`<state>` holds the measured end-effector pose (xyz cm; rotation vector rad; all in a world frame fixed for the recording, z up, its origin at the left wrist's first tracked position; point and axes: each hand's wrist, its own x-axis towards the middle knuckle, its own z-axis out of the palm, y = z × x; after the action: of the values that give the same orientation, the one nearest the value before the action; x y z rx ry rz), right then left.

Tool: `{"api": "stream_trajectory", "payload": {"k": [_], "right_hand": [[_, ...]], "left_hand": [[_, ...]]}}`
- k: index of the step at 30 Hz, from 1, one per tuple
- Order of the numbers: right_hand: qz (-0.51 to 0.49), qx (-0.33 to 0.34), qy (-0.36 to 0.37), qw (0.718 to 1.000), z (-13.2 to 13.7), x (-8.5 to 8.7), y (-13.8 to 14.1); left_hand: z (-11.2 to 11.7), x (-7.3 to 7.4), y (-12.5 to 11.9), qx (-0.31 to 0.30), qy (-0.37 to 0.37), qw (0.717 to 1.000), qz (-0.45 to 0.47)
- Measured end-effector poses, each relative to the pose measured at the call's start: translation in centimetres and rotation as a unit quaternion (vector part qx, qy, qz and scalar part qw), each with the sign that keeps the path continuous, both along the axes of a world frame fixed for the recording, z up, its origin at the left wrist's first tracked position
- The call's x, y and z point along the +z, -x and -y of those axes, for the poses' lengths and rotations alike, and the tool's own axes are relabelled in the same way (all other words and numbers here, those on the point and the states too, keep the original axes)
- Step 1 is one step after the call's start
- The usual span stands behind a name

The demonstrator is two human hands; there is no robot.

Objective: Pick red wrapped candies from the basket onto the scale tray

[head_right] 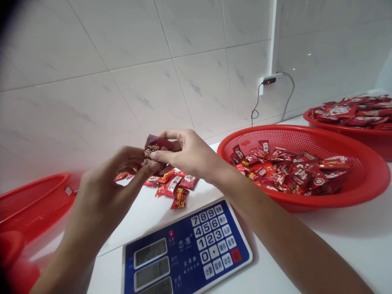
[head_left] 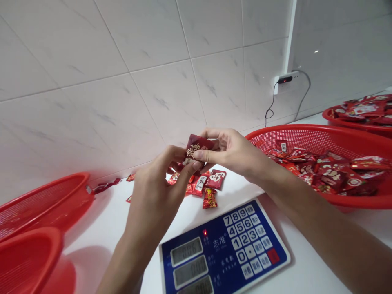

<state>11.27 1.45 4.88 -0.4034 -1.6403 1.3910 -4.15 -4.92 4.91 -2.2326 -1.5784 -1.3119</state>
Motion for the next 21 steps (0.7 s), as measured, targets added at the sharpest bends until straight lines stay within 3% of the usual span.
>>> {"api": "stream_trajectory", "payload": {"k": [6,9,12,15,17,21], "right_hand": [[-0.055,-0.024,0.016,0.998,-0.1,0.0,0.4],[-0.158,-0.095,0.051,0.982,-1.1,0.3,-0.4],[-0.241,-0.179,0.072,0.951,-2.6,0.6,-2.3],[-0.280,-0.212,0.091,0.932,-3.7,0.9,-3.9],[-0.292,-0.207,0.114,0.927,-3.7,1.1,-4.3],[-0.301,-0.180,0.145,0.925,-2.7,1.5,-3.6]], "left_hand": [[-0.5,0.0,1.2,0.015,0.034,0.999,0.028],[-2.0,-0.4,2.8,0.034,0.103,0.994,0.024],[-4.4,-1.1,3.8,-0.002,0.214,0.975,-0.067],[-6.2,-1.9,3.3,-0.027,0.353,0.920,-0.168],[-6.5,-2.4,2.3,-0.015,0.393,0.894,-0.214],[-5.7,-3.2,0.2,-0.018,0.362,0.902,-0.233]]}}
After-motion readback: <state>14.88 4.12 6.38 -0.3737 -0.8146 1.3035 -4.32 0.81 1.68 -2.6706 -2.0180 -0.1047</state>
